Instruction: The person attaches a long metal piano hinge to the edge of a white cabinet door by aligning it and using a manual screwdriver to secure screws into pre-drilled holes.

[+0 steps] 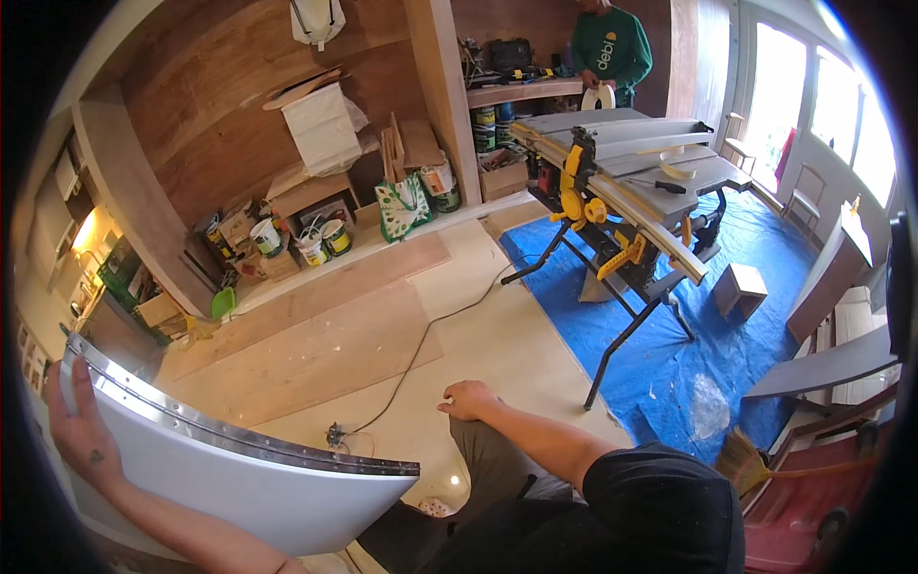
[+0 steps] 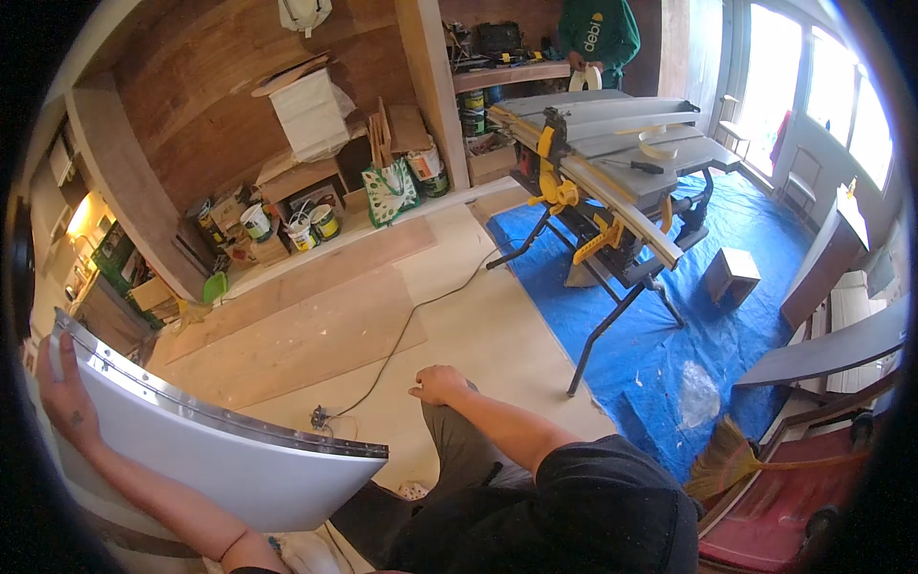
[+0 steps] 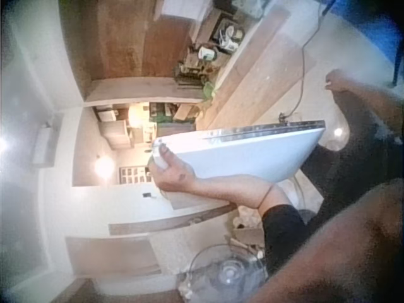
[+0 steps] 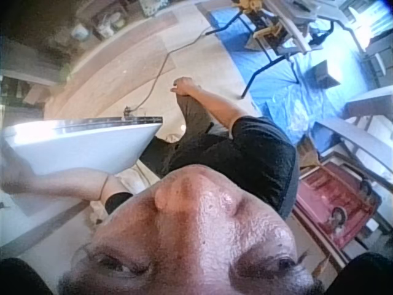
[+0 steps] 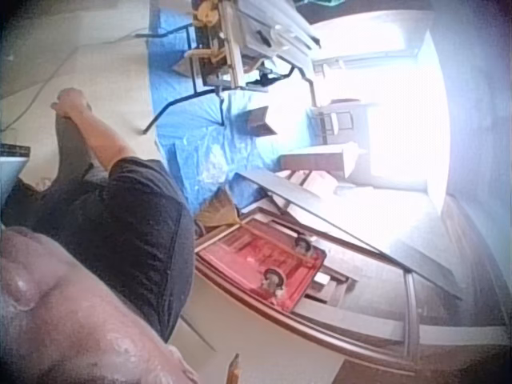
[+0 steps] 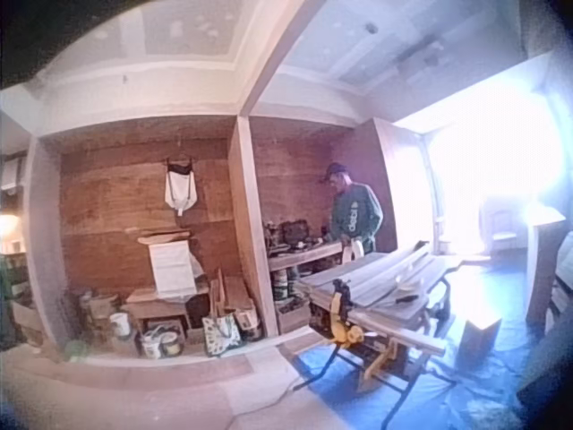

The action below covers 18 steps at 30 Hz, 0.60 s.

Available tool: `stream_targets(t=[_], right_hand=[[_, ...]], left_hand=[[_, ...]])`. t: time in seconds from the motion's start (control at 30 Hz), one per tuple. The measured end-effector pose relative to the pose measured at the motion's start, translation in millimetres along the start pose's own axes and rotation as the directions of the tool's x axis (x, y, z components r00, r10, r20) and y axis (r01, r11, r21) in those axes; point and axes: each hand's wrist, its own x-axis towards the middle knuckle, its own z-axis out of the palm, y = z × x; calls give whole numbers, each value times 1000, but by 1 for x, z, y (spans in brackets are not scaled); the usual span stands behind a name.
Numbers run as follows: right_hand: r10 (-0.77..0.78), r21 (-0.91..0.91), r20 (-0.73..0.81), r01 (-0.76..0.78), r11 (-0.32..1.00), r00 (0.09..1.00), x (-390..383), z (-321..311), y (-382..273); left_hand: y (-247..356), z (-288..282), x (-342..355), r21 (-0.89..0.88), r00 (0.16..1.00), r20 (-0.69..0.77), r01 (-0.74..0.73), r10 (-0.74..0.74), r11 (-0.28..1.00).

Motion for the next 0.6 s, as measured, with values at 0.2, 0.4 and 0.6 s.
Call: stream_targets(t=[0.2, 0.4, 0.6], right_hand=[[0, 9, 28, 0, 1000, 1000, 3, -2, -4], [16, -55, -85, -21, 998, 996, 4, 8, 13], [-53, -16, -131, 51, 999, 990, 2, 2, -4]], left_hand=[[29, -3, 5, -66, 998, 60, -31, 35, 997], [66, 9, 1, -46, 971, -104, -223, 217, 974], [93, -28, 4, -224, 985, 41, -152, 165, 963]])
